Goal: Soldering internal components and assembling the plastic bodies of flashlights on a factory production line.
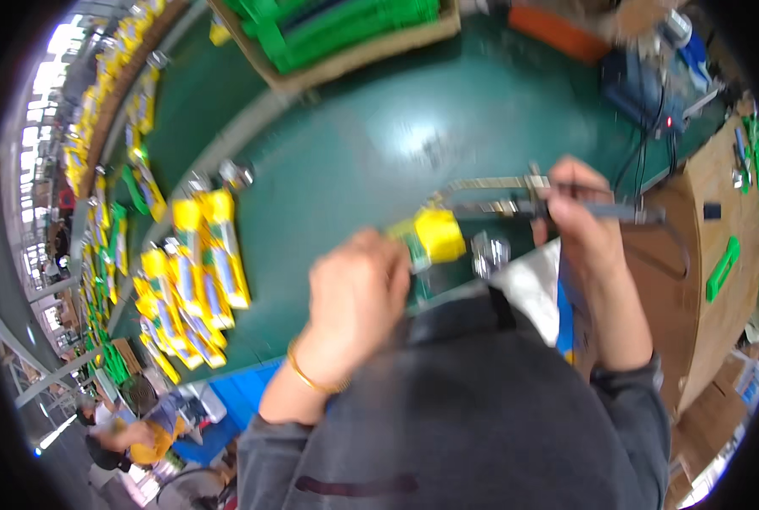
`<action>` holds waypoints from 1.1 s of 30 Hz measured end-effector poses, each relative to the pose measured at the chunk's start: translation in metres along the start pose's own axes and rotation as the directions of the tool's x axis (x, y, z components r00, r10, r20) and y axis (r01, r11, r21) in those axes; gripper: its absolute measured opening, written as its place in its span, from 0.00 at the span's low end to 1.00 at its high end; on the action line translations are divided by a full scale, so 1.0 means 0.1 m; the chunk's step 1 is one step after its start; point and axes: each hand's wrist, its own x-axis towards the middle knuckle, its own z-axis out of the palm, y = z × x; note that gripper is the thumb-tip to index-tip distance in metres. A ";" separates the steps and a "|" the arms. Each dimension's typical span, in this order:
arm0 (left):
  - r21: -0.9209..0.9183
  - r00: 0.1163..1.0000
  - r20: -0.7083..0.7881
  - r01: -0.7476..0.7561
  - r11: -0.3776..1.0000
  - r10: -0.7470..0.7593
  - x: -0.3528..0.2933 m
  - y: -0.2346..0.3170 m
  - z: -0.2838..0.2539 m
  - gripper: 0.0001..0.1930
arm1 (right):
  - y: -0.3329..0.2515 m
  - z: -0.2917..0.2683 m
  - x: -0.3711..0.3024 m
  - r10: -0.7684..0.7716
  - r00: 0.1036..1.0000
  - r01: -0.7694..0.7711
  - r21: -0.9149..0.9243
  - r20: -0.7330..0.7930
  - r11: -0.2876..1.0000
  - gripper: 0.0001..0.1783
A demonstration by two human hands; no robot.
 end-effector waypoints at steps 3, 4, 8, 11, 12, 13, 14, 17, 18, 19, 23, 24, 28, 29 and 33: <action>0.101 0.997 0.072 0.018 0.995 -0.026 -0.05 0.07 -0.05 0.03 | 0.03 -0.08 -0.12 -0.052 0.981 0.099 0.255 -0.185 0.962 0.11; 0.079 0.998 0.069 0.008 0.997 -0.014 -0.05 0.08 -0.10 0.05 | 0.05 -0.14 -0.17 -0.083 0.968 0.147 0.263 -0.238 0.954 0.11; 0.026 0.955 -0.274 -0.110 0.994 0.113 0.52 -0.11 -0.43 0.10 | 0.08 -0.16 -0.35 -0.120 0.891 0.275 0.310 -0.437 0.910 0.10; 0.403 0.736 -0.571 -0.135 0.905 0.364 1.43 -0.37 -0.52 0.28 | 0.09 -0.08 -0.31 -0.100 0.928 0.231 0.346 -0.358 0.909 0.10; 0.504 0.699 -0.594 -0.064 0.861 0.399 1.63 -0.37 -0.59 0.34 | 0.06 -0.02 -0.30 -0.082 0.931 0.218 0.360 -0.355 0.907 0.10; 0.505 0.696 -0.597 -0.061 0.861 0.400 1.75 -0.45 -0.63 0.34 | 0.03 0.03 -0.29 -0.099 0.934 0.228 0.359 -0.342 0.905 0.10; 0.516 0.725 -0.551 -0.093 0.852 0.413 1.87 -0.58 -0.65 0.35 | 0.01 0.05 -0.28 -0.116 0.935 0.239 0.353 -0.337 0.904 0.10; 0.533 0.821 -0.397 -0.156 0.831 0.409 1.89 -0.61 -0.65 0.36 | 0.03 0.04 -0.30 -0.106 0.929 0.236 0.348 -0.354 0.907 0.10; 0.545 0.877 -0.289 -0.179 0.819 0.384 1.85 -0.59 -0.63 0.37 | 0.04 0.04 -0.30 -0.102 0.926 0.235 0.346 -0.363 0.908 0.10; 0.650 0.829 -0.329 -0.149 0.745 0.453 1.81 -0.60 -0.57 0.33 | 0.05 0.04 -0.31 -0.080 0.926 0.212 0.332 -0.370 0.919 0.10; 0.474 0.817 -0.317 -0.303 0.827 0.481 1.77 -0.73 -0.66 0.21 | 0.06 0.07 -0.28 -0.062 0.922 0.190 0.307 -0.382 0.933 0.11; 0.468 0.821 -0.317 -0.299 0.831 0.474 1.72 -0.71 -0.67 0.21 | 0.06 0.07 -0.27 -0.077 0.922 0.200 0.297 -0.379 0.934 0.10; 0.495 0.794 -0.385 -0.253 0.832 0.470 1.33 -0.46 -0.49 0.20 | 0.07 -0.04 -0.34 -0.102 0.915 0.230 0.298 -0.390 0.926 0.10; 0.503 0.780 -0.406 -0.244 0.829 0.476 1.21 -0.41 -0.42 0.20 | 0.07 -0.04 -0.34 -0.089 0.917 0.218 0.300 -0.389 0.929 0.10; 0.519 0.814 -0.338 -0.257 0.815 0.472 0.99 -0.42 -0.09 0.22 | 0.08 0.03 -0.27 -0.054 0.912 0.190 0.303 -0.406 0.934 0.11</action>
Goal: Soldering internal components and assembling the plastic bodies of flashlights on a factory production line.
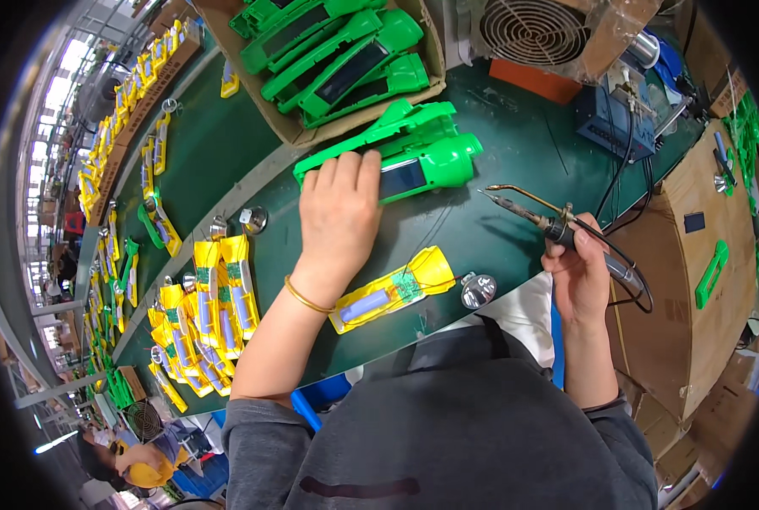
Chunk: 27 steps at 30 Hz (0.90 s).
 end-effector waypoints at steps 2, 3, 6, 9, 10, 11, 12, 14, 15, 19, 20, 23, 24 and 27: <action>-0.039 0.999 0.035 0.013 0.999 -0.012 -0.03 0.08 0.02 0.23 | 0.00 0.00 -0.03 0.008 0.999 -0.007 -0.018 0.036 1.000 0.11; -0.120 1.000 0.026 0.001 0.993 0.002 0.00 0.10 0.01 0.25 | 0.00 -0.01 -0.04 0.014 0.999 -0.014 -0.021 0.034 1.000 0.11; -0.278 0.999 -0.015 0.044 0.960 -0.050 0.08 0.00 0.03 0.29 | -0.01 -0.01 -0.06 0.015 0.999 -0.018 0.062 0.051 0.998 0.10; -0.406 0.966 -0.182 0.095 0.909 -0.182 0.17 -0.15 -0.10 0.26 | 0.00 -0.01 -0.07 -0.011 0.994 -0.004 0.134 0.111 0.991 0.09; -0.384 0.935 -0.244 0.152 0.911 -0.258 0.20 -0.18 -0.13 0.22 | 0.00 -0.02 -0.06 -0.012 0.992 -0.007 0.152 0.124 0.988 0.09; -0.362 0.892 -0.307 0.211 0.908 -0.330 0.21 -0.21 -0.18 0.18 | 0.03 0.00 -0.05 -0.006 0.992 -0.013 0.151 0.126 0.988 0.09; -0.372 0.882 -0.295 0.247 0.895 -0.366 0.16 -0.24 -0.28 0.15 | 0.06 0.05 -0.03 0.026 0.981 -0.063 0.185 0.195 0.981 0.10; -0.486 0.841 -0.122 0.413 0.770 -0.527 -0.01 -0.20 -0.48 0.07 | 0.17 0.07 0.04 0.073 0.952 -0.151 0.244 0.299 0.958 0.11; -0.475 0.866 -0.031 0.427 0.770 -0.499 -0.20 -0.27 -0.59 0.07 | 0.20 0.16 0.08 0.090 0.939 -0.178 0.243 0.332 0.954 0.11; -0.260 0.596 0.700 0.725 0.637 -0.393 -0.88 -0.46 -0.79 0.13 | 0.45 0.37 0.38 0.142 0.915 -0.235 0.213 0.378 0.948 0.09; -0.221 0.544 0.746 0.747 0.627 -0.384 -0.91 -0.45 -0.75 0.13 | 0.51 0.38 0.47 0.176 0.892 -0.272 0.183 0.417 0.945 0.08; -0.299 0.645 0.710 0.642 0.706 -0.285 -0.90 -0.41 -0.55 0.13 | 0.59 0.51 0.66 0.217 0.908 -0.286 0.150 0.359 0.946 0.08; -0.399 0.778 0.603 0.485 0.778 -0.176 -0.86 -0.38 -0.47 0.14 | 0.58 0.53 0.72 0.182 0.912 -0.244 0.129 0.367 0.961 0.07; -0.425 0.848 0.522 0.352 0.834 -0.092 -0.65 -0.14 -0.25 0.17 | 0.53 0.53 0.80 0.205 0.911 -0.288 0.195 0.357 0.938 0.06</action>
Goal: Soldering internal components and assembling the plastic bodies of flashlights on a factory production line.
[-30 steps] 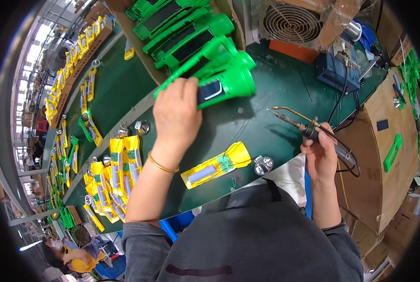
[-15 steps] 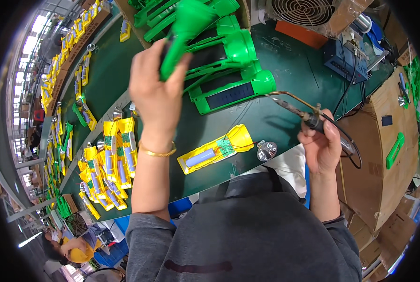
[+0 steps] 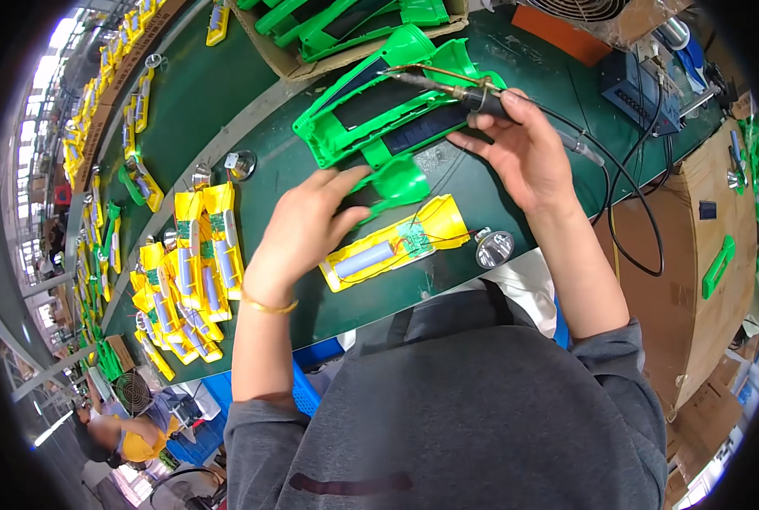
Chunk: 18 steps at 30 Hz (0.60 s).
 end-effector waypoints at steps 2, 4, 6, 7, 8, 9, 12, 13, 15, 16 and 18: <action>0.081 0.994 -0.059 -0.085 0.993 0.090 0.16 0.03 0.10 0.18 | -0.09 -0.06 -0.04 -0.021 0.999 0.020 0.013 0.047 1.000 0.06; 0.163 0.976 -0.107 -0.169 0.972 0.188 0.26 0.12 0.16 0.19 | -0.23 -0.13 -0.17 -0.065 0.998 0.066 0.052 -0.025 0.996 0.07; 0.419 0.958 -0.230 -0.060 0.906 0.170 0.31 0.27 0.15 0.16 | -0.36 -0.20 -0.34 -0.154 0.986 0.154 -0.001 -0.063 0.988 0.12; 0.400 0.926 -0.321 -0.057 0.915 0.199 0.31 0.27 0.20 0.14 | -0.40 -0.25 -0.43 -0.179 0.981 0.178 -0.012 -0.082 0.984 0.12; 0.394 0.926 -0.320 -0.062 0.917 0.201 0.28 0.34 0.24 0.14 | -0.42 -0.30 -0.51 -0.203 0.974 0.202 -0.022 -0.099 0.979 0.13; 0.289 0.918 -0.367 -0.039 0.957 0.148 0.27 0.47 0.29 0.13 | -0.42 -0.33 -0.56 -0.205 0.973 0.203 -0.027 -0.104 0.979 0.13; 0.183 0.950 -0.310 0.041 0.982 0.018 0.41 0.80 0.40 0.08 | -0.39 -0.34 -0.64 -0.211 0.973 0.215 0.031 -0.092 0.976 0.13; 0.133 0.951 -0.307 0.004 0.991 0.038 0.47 0.81 0.48 0.08 | -0.35 -0.29 -0.64 -0.200 0.973 0.205 0.037 -0.115 0.978 0.13; 0.089 0.950 -0.308 -0.021 0.996 0.047 0.45 0.77 0.55 0.08 | -0.28 -0.24 -0.62 -0.177 0.979 0.184 0.062 -0.104 0.981 0.13; -0.042 0.939 -0.340 -0.075 0.996 0.057 0.44 0.74 0.56 0.06 | -0.26 -0.23 -0.62 -0.178 0.978 0.185 0.064 -0.109 0.981 0.13; -0.167 0.927 -0.371 -0.126 0.978 0.056 0.36 0.67 0.52 0.05 | -0.21 -0.20 -0.64 -0.176 0.980 0.178 0.019 -0.096 0.984 0.14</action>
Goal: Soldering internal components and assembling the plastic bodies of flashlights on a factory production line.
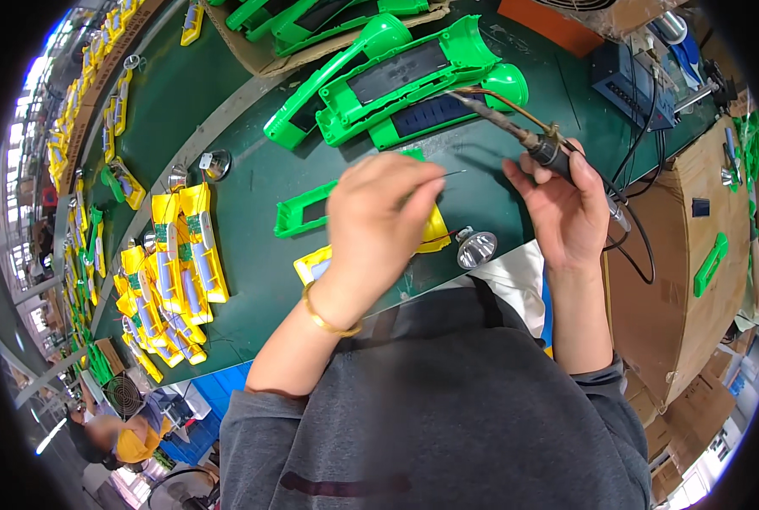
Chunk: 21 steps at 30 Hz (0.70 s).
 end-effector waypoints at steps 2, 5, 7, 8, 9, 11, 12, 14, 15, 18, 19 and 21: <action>-0.304 0.969 -0.143 0.149 0.941 -0.199 -0.14 -0.05 -0.16 0.06 | 0.03 0.00 0.04 0.013 0.999 -0.012 -0.012 0.048 1.000 0.14; -0.437 0.891 -0.250 0.245 0.865 -0.379 -0.40 -0.07 -0.37 0.05 | 0.13 0.27 0.15 0.064 0.993 -0.041 -0.225 0.099 0.974 0.10; -0.259 0.880 -0.314 0.283 0.924 -0.357 -0.56 -0.08 -0.44 0.05 | 0.26 0.32 0.27 0.111 0.963 -0.047 -0.254 0.246 0.966 0.09; -0.142 0.872 -0.360 0.300 0.943 -0.331 -0.64 -0.11 -0.44 0.05 | 0.33 0.36 0.33 0.143 0.942 -0.070 -0.239 0.305 0.968 0.09; -0.140 0.872 -0.360 0.302 0.943 -0.332 -0.69 -0.14 -0.42 0.05 | 0.36 0.45 0.35 0.196 0.937 -0.121 -0.259 0.288 0.958 0.09; 0.055 0.849 -0.441 0.350 0.935 -0.291 -0.80 -0.20 -0.40 0.04 | 0.49 0.51 0.42 0.247 0.926 -0.170 -0.267 0.285 0.949 0.10; 0.057 0.849 -0.441 0.352 0.934 -0.293 -0.82 -0.23 -0.38 0.04 | 0.54 0.53 0.44 0.291 0.916 -0.214 -0.278 0.277 0.936 0.11; -0.358 0.730 -0.373 0.456 0.815 -0.573 -0.84 -0.27 -0.35 0.04 | 0.57 0.55 0.45 0.333 0.900 -0.250 -0.292 0.281 0.923 0.10; -0.424 0.735 -0.338 0.439 0.792 -0.588 -0.82 -0.25 -0.37 0.04 | 0.58 0.51 0.42 0.345 0.904 -0.271 -0.284 0.252 0.919 0.10; -0.508 0.777 -0.159 0.464 0.725 -0.609 -0.84 -0.20 -0.50 0.05 | 0.42 0.33 0.27 0.377 0.916 -0.326 -0.295 0.138 0.898 0.09; -0.508 0.786 -0.102 0.486 0.712 -0.609 -0.84 -0.18 -0.53 0.05 | 0.31 0.25 0.18 0.335 0.929 -0.289 -0.258 0.159 0.922 0.10; -0.352 0.826 -0.083 0.498 0.792 -0.557 -0.84 -0.18 -0.58 0.05 | 0.21 0.20 0.02 0.302 0.936 -0.262 -0.218 0.178 0.940 0.11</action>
